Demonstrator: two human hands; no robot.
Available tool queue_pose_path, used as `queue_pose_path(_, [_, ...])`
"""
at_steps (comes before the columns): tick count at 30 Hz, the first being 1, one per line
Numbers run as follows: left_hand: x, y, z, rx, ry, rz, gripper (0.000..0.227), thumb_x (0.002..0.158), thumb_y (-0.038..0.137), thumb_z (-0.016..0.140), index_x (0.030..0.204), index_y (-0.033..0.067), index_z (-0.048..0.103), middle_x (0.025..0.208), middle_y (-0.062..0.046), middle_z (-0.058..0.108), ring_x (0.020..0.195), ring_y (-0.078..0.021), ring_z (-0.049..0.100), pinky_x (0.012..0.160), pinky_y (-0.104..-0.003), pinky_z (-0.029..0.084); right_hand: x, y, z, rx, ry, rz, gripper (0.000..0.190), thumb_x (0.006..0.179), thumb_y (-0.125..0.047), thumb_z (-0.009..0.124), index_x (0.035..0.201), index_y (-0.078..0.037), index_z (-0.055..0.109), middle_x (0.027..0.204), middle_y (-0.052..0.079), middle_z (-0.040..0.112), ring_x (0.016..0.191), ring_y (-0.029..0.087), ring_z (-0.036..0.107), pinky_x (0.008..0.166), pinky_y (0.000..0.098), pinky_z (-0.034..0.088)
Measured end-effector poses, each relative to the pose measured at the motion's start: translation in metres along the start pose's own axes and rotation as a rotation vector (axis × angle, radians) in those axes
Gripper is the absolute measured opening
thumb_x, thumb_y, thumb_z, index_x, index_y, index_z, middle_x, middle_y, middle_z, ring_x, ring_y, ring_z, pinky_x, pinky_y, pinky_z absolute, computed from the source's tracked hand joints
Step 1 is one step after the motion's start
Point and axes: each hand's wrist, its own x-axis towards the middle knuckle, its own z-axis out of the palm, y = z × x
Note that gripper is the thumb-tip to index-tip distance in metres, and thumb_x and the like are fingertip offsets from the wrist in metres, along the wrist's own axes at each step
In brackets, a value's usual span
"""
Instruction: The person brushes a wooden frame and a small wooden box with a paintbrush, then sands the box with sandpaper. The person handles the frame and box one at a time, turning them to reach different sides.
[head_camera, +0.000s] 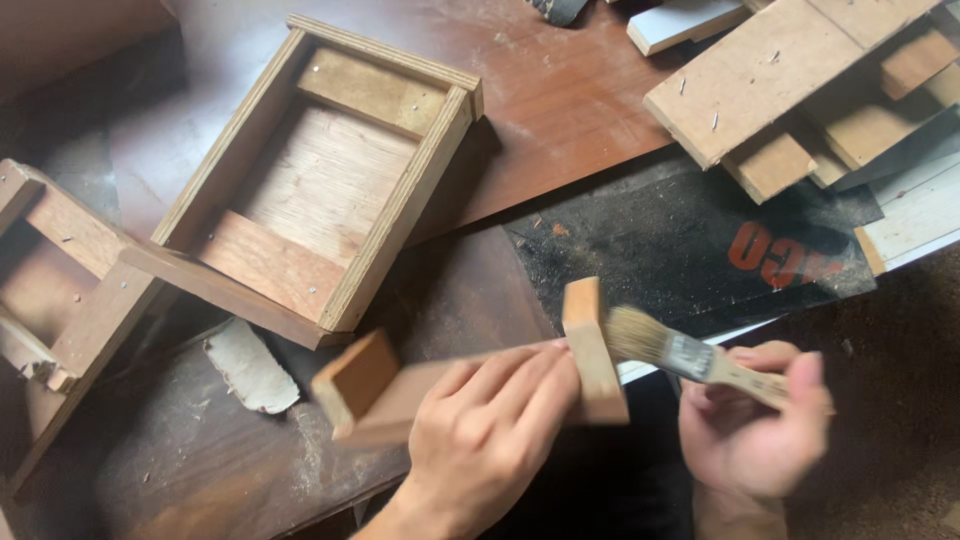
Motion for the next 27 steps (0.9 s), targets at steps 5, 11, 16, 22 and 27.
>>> queue_pose_path(5, [-0.009,-0.026,0.012,-0.303,0.257,0.182,0.024,0.085,0.022,0.074,0.094,0.0048,0.06,0.104,-0.016,0.073,0.102,-0.0315,0.074,0.083,-0.041,0.058,-0.023,-0.023,-0.001,0.209,-0.19,-0.149,0.056,0.125,-0.04,0.042,0.086,-0.002,0.056,0.071,0.011,0.059,0.058,0.021,0.056,0.06,0.0347,0.043])
queue_pose_path(11, [-0.033,-0.031,0.026,-0.359,0.426,0.085,0.029,0.082,0.022,0.082,0.092,0.0032,0.062,0.1,-0.023,0.072,0.095,-0.036,0.076,0.082,-0.048,0.065,-0.038,-0.01,0.019,-0.517,-0.308,-0.475,0.04,0.104,-0.046,0.052,0.092,-0.008,0.051,0.06,0.008,0.055,0.052,0.019,0.056,0.053,0.0366,0.049])
queue_pose_path(16, [-0.04,-0.038,0.027,-0.356,0.441,0.148,0.029,0.082,0.022,0.083,0.091,0.0053,0.061,0.098,-0.022,0.071,0.094,-0.036,0.075,0.081,-0.049,0.064,-0.02,-0.022,0.087,-0.518,-0.188,-0.677,0.039,0.109,-0.044,0.052,0.104,-0.005,0.056,0.065,0.006,0.056,0.057,0.017,0.063,0.059,0.0331,0.056])
queue_pose_path(22, [-0.038,-0.043,0.033,-0.379,0.425,0.285,0.019,0.096,0.021,0.066,0.091,0.0059,0.057,0.103,-0.019,0.075,0.101,-0.0356,0.077,0.087,-0.048,0.066,-0.01,-0.047,0.1,-0.885,-0.456,-0.526,0.037,0.111,-0.035,0.057,0.088,-0.006,0.061,0.067,0.009,0.065,0.057,0.021,0.067,0.056,0.0352,0.059])
queue_pose_path(27, [-0.036,-0.052,0.025,-0.405,0.331,0.321,0.025,0.093,0.026,0.056,0.1,0.0039,0.065,0.104,-0.019,0.075,0.101,-0.0338,0.077,0.086,-0.045,0.063,-0.005,-0.017,0.072,-0.714,-0.085,-0.54,0.041,0.113,-0.038,0.051,0.1,0.0,0.061,0.071,0.014,0.065,0.059,0.024,0.069,0.057,0.0324,0.057])
